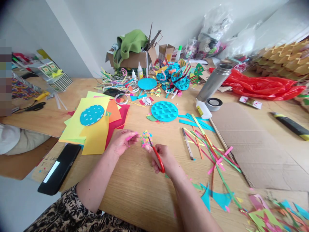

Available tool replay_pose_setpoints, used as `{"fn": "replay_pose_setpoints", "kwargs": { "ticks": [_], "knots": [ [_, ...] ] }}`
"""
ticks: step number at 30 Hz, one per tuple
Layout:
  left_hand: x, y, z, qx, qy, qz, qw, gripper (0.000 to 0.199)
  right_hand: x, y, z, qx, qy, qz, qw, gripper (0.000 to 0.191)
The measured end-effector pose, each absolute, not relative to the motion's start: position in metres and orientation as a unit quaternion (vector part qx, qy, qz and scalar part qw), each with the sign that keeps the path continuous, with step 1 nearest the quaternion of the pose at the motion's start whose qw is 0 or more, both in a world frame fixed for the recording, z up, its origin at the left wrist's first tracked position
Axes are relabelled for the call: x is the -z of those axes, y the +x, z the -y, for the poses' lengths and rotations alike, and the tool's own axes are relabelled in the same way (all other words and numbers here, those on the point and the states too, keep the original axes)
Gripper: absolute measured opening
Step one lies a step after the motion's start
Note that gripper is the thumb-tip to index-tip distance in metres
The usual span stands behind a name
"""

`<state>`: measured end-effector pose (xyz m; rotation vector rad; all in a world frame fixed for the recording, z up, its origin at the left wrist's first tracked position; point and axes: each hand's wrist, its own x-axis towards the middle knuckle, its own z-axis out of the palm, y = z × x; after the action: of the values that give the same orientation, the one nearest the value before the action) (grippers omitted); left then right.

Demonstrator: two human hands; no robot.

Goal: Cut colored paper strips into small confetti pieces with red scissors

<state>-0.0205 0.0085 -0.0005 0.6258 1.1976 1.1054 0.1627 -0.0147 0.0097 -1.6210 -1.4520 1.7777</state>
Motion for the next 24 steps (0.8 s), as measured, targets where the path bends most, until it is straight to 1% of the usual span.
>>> {"fn": "replay_pose_setpoints", "kwargs": {
  "ticks": [7, 10, 13, 15, 17, 21, 24],
  "knots": [
    [0.0, -0.022, -0.011, -0.538, 0.232, -0.539, 0.605, 0.019, -0.006, 0.169, 0.016, -0.697, -0.489, 0.46, 0.252, 0.049],
    [0.0, -0.022, -0.011, -0.55, 0.224, -0.539, 0.598, 0.019, -0.006, 0.17, 0.015, -0.723, -0.447, 0.422, 0.315, 0.054],
    [-0.001, -0.021, -0.012, -0.553, 0.217, -0.542, 0.595, 0.021, -0.006, 0.17, 0.011, -0.705, -0.446, 0.369, 0.409, 0.055],
    [-0.001, -0.02, -0.012, -0.556, 0.214, -0.541, 0.593, 0.021, -0.006, 0.17, 0.008, -0.669, -0.459, 0.349, 0.468, 0.055],
    [-0.001, -0.019, -0.012, -0.561, 0.215, -0.538, 0.591, 0.021, -0.006, 0.171, 0.005, -0.631, -0.47, 0.348, 0.51, 0.055],
    [0.001, -0.017, -0.011, -0.559, 0.222, -0.532, 0.596, 0.021, -0.005, 0.171, 0.005, -0.584, -0.486, 0.356, 0.544, 0.05],
    [0.001, -0.013, -0.009, -0.55, 0.233, -0.518, 0.613, 0.021, -0.007, 0.169, 0.008, -0.578, -0.495, 0.383, 0.523, 0.038]
  ]
}}
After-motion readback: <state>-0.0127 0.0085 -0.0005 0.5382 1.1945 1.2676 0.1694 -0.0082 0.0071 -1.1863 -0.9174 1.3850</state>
